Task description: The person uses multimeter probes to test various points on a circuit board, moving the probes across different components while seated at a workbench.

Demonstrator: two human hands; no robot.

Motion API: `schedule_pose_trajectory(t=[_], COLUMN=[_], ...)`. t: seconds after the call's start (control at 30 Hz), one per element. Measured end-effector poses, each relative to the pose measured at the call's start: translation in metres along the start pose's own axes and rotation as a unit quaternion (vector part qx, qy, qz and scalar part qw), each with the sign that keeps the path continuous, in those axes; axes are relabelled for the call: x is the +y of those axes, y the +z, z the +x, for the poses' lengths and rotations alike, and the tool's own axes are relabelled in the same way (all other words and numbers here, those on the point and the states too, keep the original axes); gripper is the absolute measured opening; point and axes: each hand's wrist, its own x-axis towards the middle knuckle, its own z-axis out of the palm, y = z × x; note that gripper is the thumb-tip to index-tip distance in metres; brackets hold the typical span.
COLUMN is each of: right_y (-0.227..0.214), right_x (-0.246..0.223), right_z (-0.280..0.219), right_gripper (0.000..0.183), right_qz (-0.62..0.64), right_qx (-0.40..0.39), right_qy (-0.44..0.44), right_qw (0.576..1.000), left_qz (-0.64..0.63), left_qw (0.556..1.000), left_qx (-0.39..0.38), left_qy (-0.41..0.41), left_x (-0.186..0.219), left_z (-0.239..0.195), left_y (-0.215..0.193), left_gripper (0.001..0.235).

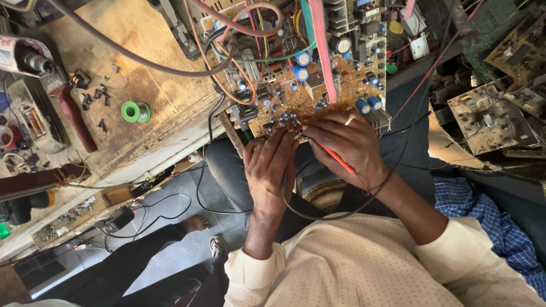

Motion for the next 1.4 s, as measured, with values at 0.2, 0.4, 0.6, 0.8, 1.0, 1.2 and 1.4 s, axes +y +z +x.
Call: schedule_pose_trajectory(t=[0.2,0.4,0.6,0.8,1.0,1.2,1.4], right_y=[-0.002,-0.003,0.002,0.002,0.004,0.006,0.009], right_x=[-0.001,-0.002,0.003,0.004,0.004,0.004,0.005], right_z=[0.001,0.003,-0.003,0.000,-0.005,-0.007,-0.006], right_gripper=[0.027,0.027,0.026,0.025,0.027,0.028,0.028], right_qz=[0.005,0.014,0.050,0.030,-0.019,-0.008,-0.014], right_qx=[-0.011,-0.010,0.010,0.032,-0.007,0.013,0.008], right_qy=[0.001,0.001,0.012,-0.014,0.007,0.002,0.006], right_qw=[1.000,1.000,0.999,0.999,1.000,1.000,1.000], left_qz=[0.005,0.010,-0.008,-0.005,0.001,-0.013,-0.021], left_qw=[1.000,1.000,1.000,1.000,1.000,1.000,1.000], left_qx=[-0.003,0.004,0.003,0.031,0.007,-0.001,0.006], left_qy=[0.002,-0.004,-0.003,0.003,-0.006,-0.008,-0.018], left_x=[0.001,0.002,-0.003,-0.004,-0.007,-0.005,-0.005], left_z=[0.002,0.004,-0.001,0.004,0.001,0.001,0.002], left_y=[0.000,0.001,0.004,0.007,0.010,0.007,0.008], left_gripper=[0.027,0.026,0.030,0.027,0.033,0.034,0.036])
